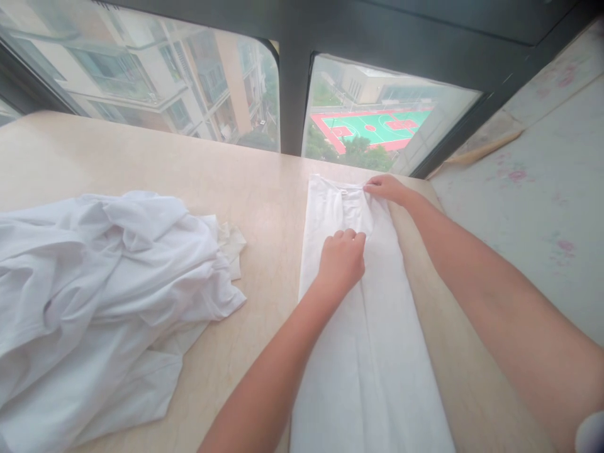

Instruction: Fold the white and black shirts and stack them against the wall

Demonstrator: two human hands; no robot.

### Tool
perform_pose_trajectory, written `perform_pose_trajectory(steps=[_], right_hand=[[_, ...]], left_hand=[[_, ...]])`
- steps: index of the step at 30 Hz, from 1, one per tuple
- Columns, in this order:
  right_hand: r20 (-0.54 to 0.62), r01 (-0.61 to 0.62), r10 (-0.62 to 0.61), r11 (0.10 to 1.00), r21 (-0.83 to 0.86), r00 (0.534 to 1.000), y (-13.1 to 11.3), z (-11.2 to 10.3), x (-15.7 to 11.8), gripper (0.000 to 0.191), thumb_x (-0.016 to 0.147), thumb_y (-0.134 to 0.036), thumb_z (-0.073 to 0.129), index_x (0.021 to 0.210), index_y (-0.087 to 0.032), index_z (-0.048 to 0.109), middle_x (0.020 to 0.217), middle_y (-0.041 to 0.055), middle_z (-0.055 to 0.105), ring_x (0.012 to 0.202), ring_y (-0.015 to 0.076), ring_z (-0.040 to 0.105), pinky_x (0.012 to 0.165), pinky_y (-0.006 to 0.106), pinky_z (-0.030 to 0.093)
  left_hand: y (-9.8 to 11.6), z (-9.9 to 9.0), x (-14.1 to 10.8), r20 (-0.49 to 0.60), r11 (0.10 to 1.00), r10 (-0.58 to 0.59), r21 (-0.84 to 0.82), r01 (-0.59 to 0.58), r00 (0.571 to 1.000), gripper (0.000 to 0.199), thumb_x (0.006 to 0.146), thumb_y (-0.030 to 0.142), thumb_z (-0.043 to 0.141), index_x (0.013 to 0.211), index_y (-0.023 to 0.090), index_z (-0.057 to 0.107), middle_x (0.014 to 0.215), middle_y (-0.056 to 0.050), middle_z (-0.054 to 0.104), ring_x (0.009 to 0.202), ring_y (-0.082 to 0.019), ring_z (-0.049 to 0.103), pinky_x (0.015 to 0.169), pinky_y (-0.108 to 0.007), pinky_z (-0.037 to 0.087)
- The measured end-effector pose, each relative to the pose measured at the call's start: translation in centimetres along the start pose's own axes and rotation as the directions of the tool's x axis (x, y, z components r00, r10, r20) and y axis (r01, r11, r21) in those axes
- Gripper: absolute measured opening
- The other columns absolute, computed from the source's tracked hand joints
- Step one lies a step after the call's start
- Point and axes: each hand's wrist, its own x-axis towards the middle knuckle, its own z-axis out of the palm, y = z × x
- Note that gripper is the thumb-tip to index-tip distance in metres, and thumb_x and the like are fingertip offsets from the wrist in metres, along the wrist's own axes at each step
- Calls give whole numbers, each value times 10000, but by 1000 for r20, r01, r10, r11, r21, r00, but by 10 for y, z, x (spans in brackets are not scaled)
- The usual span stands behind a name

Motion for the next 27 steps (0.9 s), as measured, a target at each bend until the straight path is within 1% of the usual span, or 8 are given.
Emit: perform_pose_trajectory(steps=[3,7,11,16,18,21,25,27], right_hand=[[24,-19,20,999,-45,1000,-2,-4,2,305,770,-461,630,753,-159,670,732,21,623,763,178,528,681,275,397],[32,-6,8,999,-43,999,0,-4,4,285,781,-452,639,757,-169,666,700,14,591,754,176,512,683,278,395],[31,-13,12,999,30,999,5,-2,2,304,794,-470,626,757,-170,657,696,12,571,735,166,487,671,277,385],[40,-17,12,994,108,999,7,-1,2,301,792,-462,621,725,-169,643,703,4,554,705,144,460,665,271,372],[38,-18,13,992,124,999,7,-1,3,297,787,-457,615,727,-168,646,712,4,556,698,138,453,662,268,369],[29,-18,14,992,128,999,7,1,2,293,778,-452,611,738,-164,649,721,5,560,692,131,446,656,264,366],[21,-10,8,993,122,1000,7,2,0,292,774,-446,602,739,-160,651,732,6,569,694,131,450,659,264,371],[19,-1,-1,993,119,1000,7,2,0,287,778,-438,593,746,-159,656,744,8,579,701,134,458,670,265,381]], left_hand=[[5,4,22,87,997,21,68,-27,996,224,807,26,494,941,156,617,957,-93,639,910,-252,622,750,-358,458],[0,13,26,122,997,53,46,-59,991,212,804,29,497,897,170,626,899,-71,640,776,-209,632,664,-315,435],[-5,21,22,101,1000,8,8,-9,995,220,869,89,478,958,197,647,916,-57,662,824,-210,647,651,-301,426],[-7,24,24,59,996,-50,-69,54,997,266,931,151,438,1079,236,642,1028,-27,696,959,-183,649,717,-281,446],[-8,25,23,50,992,-78,-91,82,996,245,941,205,456,1113,227,631,1047,-31,700,966,-182,644,720,-282,452],[-8,25,22,50,989,-96,-108,101,994,220,927,277,520,1108,224,634,1013,-34,701,952,-197,637,703,-288,453],[-4,27,20,32,991,-90,-98,93,995,213,922,197,488,1067,228,641,997,-40,687,977,-216,617,757,-312,454],[0,28,20,1,993,-86,-82,86,996,202,927,210,490,1069,223,632,1014,-50,671,986,-227,606,777,-328,457]])
